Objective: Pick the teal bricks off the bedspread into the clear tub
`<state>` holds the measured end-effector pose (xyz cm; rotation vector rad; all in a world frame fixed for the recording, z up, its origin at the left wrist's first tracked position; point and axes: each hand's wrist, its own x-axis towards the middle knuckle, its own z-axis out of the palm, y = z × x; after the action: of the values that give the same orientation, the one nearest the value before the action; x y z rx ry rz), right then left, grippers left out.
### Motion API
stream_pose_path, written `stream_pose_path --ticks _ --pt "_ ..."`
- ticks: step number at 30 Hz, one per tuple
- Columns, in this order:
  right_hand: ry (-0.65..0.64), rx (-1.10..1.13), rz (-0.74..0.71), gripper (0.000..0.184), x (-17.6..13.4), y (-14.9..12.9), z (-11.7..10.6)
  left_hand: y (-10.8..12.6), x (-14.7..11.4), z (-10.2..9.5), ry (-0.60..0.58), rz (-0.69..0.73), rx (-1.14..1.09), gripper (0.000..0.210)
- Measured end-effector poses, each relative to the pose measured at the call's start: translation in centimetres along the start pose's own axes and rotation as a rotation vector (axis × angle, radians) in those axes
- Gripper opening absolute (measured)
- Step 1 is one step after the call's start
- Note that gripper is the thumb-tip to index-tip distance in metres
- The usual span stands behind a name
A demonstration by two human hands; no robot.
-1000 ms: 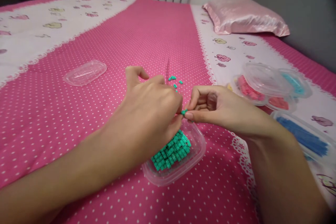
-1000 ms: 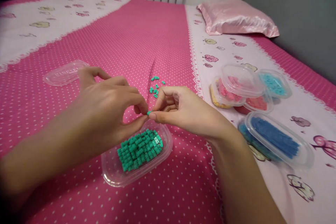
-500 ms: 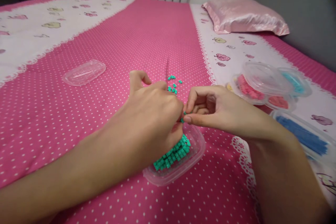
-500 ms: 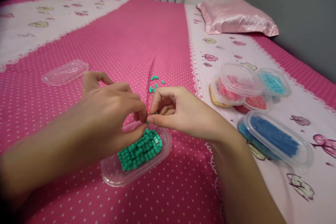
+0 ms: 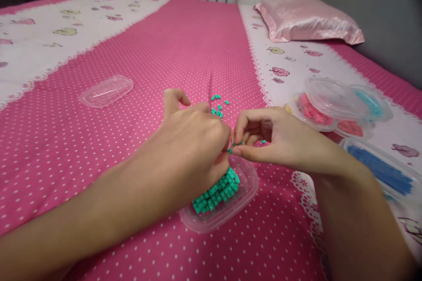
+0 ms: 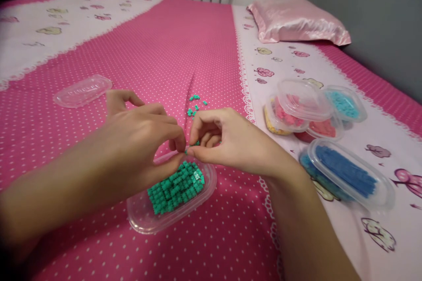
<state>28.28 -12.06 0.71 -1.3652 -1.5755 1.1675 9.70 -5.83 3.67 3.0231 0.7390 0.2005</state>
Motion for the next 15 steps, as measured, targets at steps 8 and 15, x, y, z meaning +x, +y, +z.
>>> stream_pose_path --ticks 8,15 --pt "-0.015 0.055 0.000 0.025 0.0 0.6 -0.9 -0.4 0.1 -0.3 0.113 0.093 -0.084 0.017" --pt "0.001 0.155 0.007 0.026 0.1 0.9 -1.2 -0.3 0.1 -0.5 0.146 0.138 -0.060 0.019"
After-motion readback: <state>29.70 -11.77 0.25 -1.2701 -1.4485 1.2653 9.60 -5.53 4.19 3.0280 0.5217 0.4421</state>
